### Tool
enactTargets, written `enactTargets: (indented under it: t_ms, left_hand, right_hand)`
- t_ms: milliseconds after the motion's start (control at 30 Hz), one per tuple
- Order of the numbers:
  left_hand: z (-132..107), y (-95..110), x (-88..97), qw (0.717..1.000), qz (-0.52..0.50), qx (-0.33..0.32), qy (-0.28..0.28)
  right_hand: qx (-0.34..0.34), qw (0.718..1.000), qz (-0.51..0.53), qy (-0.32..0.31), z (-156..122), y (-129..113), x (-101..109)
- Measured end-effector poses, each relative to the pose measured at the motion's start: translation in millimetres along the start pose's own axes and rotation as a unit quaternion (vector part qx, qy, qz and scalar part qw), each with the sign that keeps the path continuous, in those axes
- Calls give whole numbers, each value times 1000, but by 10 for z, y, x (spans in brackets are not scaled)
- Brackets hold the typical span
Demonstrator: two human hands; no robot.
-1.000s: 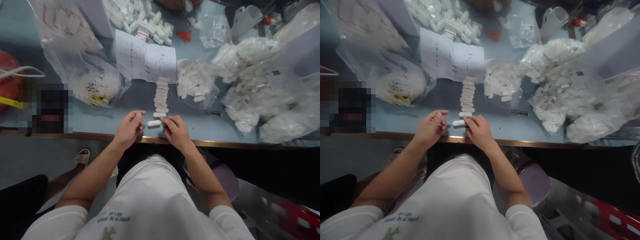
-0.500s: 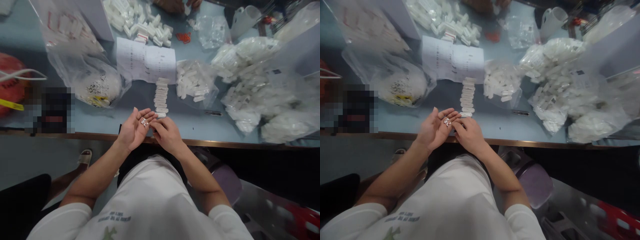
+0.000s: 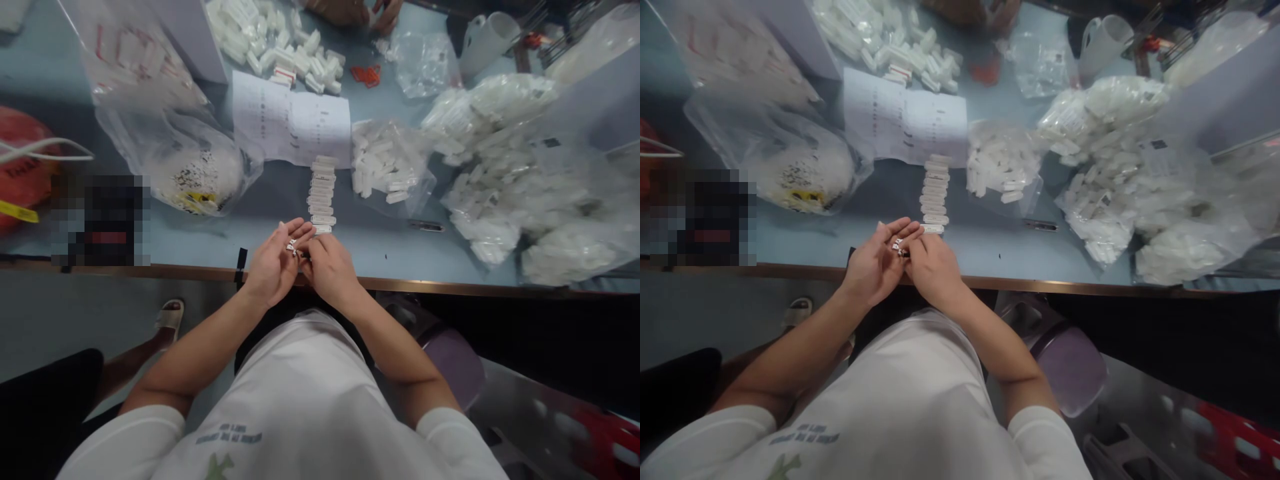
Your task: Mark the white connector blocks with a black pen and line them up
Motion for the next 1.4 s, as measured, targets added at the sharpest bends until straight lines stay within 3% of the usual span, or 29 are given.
enactTargets:
  t_ms: [133,300,433,500,633,700,800,900,1033,1233,1400]
  left_hand:
    - [-13,-6,-30,1000,11,-1,-1]
    - [15,35,27,1000,16,-10,0]
    - [78,100,254,983,176,-46,34]
    - [112,140,361,934,346,-82,49]
    - [178,157,454,754,639,-149,32]
    - [204,124,474,688,707,-163,10]
    - [222,58,496,628,755,-188,-16]
    - [227,-2,517,601,768,-219,-37]
    - [231,-48,550,589,762,-263,-59]
    - [132,-19,491,566,733,-375,-44]
    - [10,29,309,534,685,-495,-31]
  right_hand:
    - [-24,997,72,7,26,10,1]
    - [-37,991,124,22,7,160,151]
    - [-32,995,92,27,-44,431,244]
    - [-12,998,60,4,-59,528,225]
    - [36,998,-7,-44,-60,556,140]
    - [57,996,-39,-60,-49,516,116]
    - [90,988,-93,-85,-24,452,100]
    - [105,978,-142,-110,6,430,87]
    - [102,978,-136,-123,40,442,79]
    - [29,994,35,-98,61,418,162]
    - [-31,980,165,-109,72,346,232]
Point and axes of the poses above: each hand's wrist, its own z-axis towards the middle knuckle, its own x-axis out of the back of the hand, y = z × x, the point moved 3 cm from there along z, towards the middle knuckle
